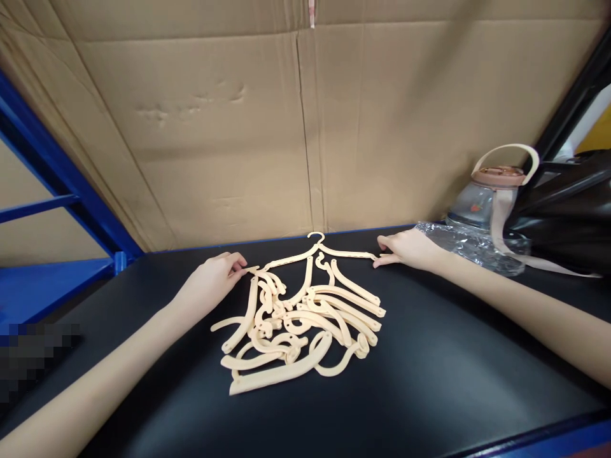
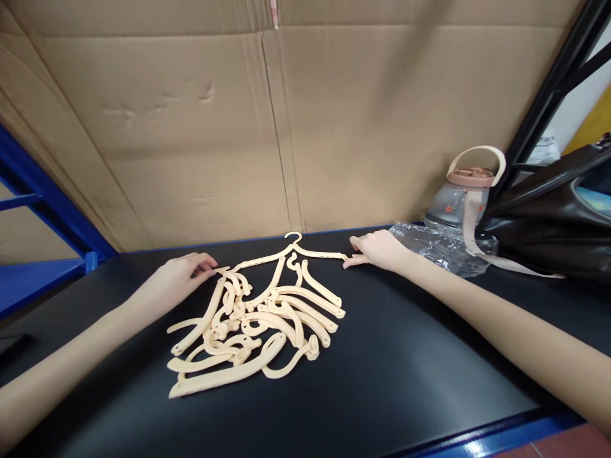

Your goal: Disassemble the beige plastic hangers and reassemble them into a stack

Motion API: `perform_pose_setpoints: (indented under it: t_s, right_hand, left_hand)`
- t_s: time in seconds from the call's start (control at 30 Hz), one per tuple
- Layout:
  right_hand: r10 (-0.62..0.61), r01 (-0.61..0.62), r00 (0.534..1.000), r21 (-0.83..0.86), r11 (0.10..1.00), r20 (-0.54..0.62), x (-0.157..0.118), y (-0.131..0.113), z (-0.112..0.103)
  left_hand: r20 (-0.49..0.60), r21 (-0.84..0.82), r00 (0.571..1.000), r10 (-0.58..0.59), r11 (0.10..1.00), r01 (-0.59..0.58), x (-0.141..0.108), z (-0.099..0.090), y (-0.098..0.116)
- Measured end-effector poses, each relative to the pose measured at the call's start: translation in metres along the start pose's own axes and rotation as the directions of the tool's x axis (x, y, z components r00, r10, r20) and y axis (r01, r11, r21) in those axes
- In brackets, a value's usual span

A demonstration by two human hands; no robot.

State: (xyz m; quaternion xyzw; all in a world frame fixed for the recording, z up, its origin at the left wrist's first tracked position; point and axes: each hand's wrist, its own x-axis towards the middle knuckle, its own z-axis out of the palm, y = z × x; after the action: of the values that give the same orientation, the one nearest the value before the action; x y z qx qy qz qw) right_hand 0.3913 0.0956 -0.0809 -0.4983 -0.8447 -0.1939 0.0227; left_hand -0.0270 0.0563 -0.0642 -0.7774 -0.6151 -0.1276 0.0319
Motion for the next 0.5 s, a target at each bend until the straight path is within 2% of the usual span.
perform_pose_setpoints:
  t_s: [0.2,0.27,0.33,0.43,0.5]
  right_hand:
    - [0.001,-0.001,1.0,-0.071,0.998,-0.002,0.002,-0.003,-0.002]
    - [-0.017,0.012,0.998,-0.08,0.997,-0.054,0.002,-0.004,-0.013]
    - [-0.053,0.043,0.985,-0.06,0.997,-0.166,-0.002,-0.01,-0.031]
    - [-0.057,0.091,0.939,0.086,0.992,-0.339,-0.026,-0.032,-0.063]
    - [-0.005,0.113,0.951,0.331,0.937,-0.311,-0.049,-0.049,-0.075]
  left_hand:
    - [0.028,0.037,0.998,-0.057,0.998,0.056,-0.005,-0.008,0.009]
    - [0.024,0.065,0.996,-0.082,0.995,0.08,-0.007,-0.012,0.015]
    - [0.02,0.105,0.994,-0.104,0.989,0.101,-0.01,-0.016,0.019]
    - [0.012,0.148,0.992,-0.127,0.981,0.123,-0.011,-0.02,0.024]
    - [-0.001,0.152,0.99,-0.139,0.979,0.138,-0.011,-0.023,0.025]
